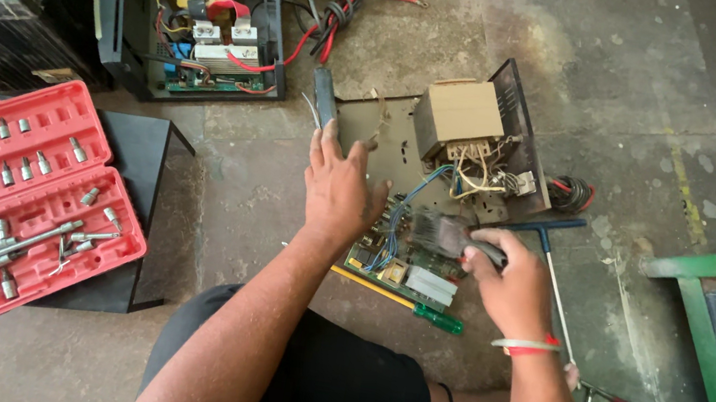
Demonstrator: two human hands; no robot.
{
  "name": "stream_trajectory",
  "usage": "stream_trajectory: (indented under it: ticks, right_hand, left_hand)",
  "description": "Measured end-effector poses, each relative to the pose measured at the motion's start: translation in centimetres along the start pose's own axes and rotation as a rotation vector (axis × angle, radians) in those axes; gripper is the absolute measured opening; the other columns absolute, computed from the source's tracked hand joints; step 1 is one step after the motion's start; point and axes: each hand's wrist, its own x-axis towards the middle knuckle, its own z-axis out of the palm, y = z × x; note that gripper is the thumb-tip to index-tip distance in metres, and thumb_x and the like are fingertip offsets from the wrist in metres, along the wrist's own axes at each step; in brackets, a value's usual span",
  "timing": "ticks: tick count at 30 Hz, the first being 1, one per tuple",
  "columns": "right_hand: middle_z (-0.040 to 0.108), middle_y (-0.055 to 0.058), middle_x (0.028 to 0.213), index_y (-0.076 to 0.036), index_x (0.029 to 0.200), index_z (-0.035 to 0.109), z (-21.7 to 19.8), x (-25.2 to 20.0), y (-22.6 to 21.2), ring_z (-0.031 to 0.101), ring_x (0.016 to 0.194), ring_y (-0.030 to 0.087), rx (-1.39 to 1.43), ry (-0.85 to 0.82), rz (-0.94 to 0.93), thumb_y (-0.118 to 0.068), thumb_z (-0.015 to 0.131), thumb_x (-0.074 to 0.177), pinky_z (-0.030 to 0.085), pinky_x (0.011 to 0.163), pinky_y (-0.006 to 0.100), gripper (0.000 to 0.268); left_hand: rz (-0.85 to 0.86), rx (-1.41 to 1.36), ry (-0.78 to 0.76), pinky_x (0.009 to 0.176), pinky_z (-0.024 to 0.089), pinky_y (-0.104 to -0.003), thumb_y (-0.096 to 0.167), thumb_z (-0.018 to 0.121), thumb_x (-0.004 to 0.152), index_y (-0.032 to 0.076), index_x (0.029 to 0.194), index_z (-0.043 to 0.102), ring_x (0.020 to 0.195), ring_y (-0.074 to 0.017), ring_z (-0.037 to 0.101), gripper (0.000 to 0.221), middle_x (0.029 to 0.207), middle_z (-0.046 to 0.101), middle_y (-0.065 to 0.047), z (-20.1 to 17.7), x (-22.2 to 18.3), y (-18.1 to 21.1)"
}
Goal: The person cleans a circuit board with a brush, removes components with pliers, and uses a screwdriver to loosen screws inside a metal housing.
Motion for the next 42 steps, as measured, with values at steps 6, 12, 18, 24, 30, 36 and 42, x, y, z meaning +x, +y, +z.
stream_trajectory:
  ticks: [6,12,18,24,30,36,42]
  right_hand:
    - [0.081,0.007,0.084,-0.013,0.112,0.075,-0.7,-0.8,-1.0,0.079,0.075,0.014,-0.063,-0.215,0.083,-0.017,0.075,0.086,0.058,0.067,0.029,0.025]
    - [0.079,0.007,0.082,-0.010,0.112,0.076,-8.8,-1.7,2.6,0.072,0.074,0.015,-0.100,-0.114,0.068,-0.017,0.075,0.086,0.055,0.069,0.032,0.026]
    - [0.079,0.012,0.088,-0.009,0.117,0.078,-11.5,2.1,12.5,0.073,0.075,0.021,-0.130,-0.134,0.345,-0.010,0.064,0.097,0.055,0.069,0.035,0.025]
    - [0.079,0.010,0.100,-0.004,0.114,0.074,-8.6,3.8,15.2,0.078,0.080,0.020,0.087,-0.224,0.447,-0.007,0.062,0.095,0.059,0.069,0.034,0.023]
    - [0.077,0.013,0.080,-0.007,0.110,0.078,-9.8,2.3,10.1,0.074,0.068,0.018,-0.186,-0.056,0.359,-0.017,0.074,0.091,0.053,0.068,0.031,0.021]
    - [0.072,0.008,0.075,-0.004,0.104,0.077,-10.0,2.5,9.5,0.065,0.064,0.013,0.051,0.102,0.222,-0.021,0.081,0.086,0.050,0.061,0.030,0.025]
    - [0.072,0.006,0.076,-0.005,0.105,0.076,-9.7,2.9,10.5,0.063,0.064,0.012,0.069,0.116,0.180,-0.021,0.082,0.083,0.051,0.061,0.030,0.028]
  left_hand:
    - [0.083,0.348,-0.353,0.120,0.015,-0.061,0.021,0.069,0.085,0.016,0.098,0.079,0.156,-0.0448,0.002,0.017,0.164,0.027,-0.018,0.8,0.1,0.4]
    - [0.188,0.506,-0.596,0.117,-0.005,-0.072,0.026,0.064,0.090,0.021,0.106,0.079,0.155,-0.0457,-0.009,0.022,0.167,0.020,-0.018,1.4,-0.9,0.2]
    - [0.217,0.546,-0.585,0.116,-0.004,-0.076,0.029,0.064,0.091,0.022,0.110,0.079,0.156,-0.0462,-0.008,0.025,0.168,0.020,-0.019,2.2,-1.2,0.8]
    - [0.130,0.337,-0.338,0.118,0.008,-0.070,0.024,0.073,0.080,0.023,0.119,0.074,0.152,-0.0496,0.003,0.040,0.161,0.025,-0.023,2.3,-0.6,0.7]
    - [0.148,0.182,-0.108,0.117,0.017,-0.067,0.020,0.072,0.082,0.020,0.125,0.071,0.151,-0.0521,0.011,0.043,0.158,0.031,-0.026,2.4,-0.1,0.5]
    - [0.161,-0.023,0.174,0.115,0.034,-0.057,0.018,0.069,0.087,0.011,0.128,0.067,0.140,-0.0540,0.035,0.041,0.146,0.045,-0.030,1.7,0.9,-0.1]
    - [0.316,-0.099,-0.052,0.104,0.049,-0.046,0.020,0.062,0.095,0.004,0.127,0.065,0.120,-0.0428,0.062,0.037,0.121,0.069,-0.026,3.6,-0.5,0.8]
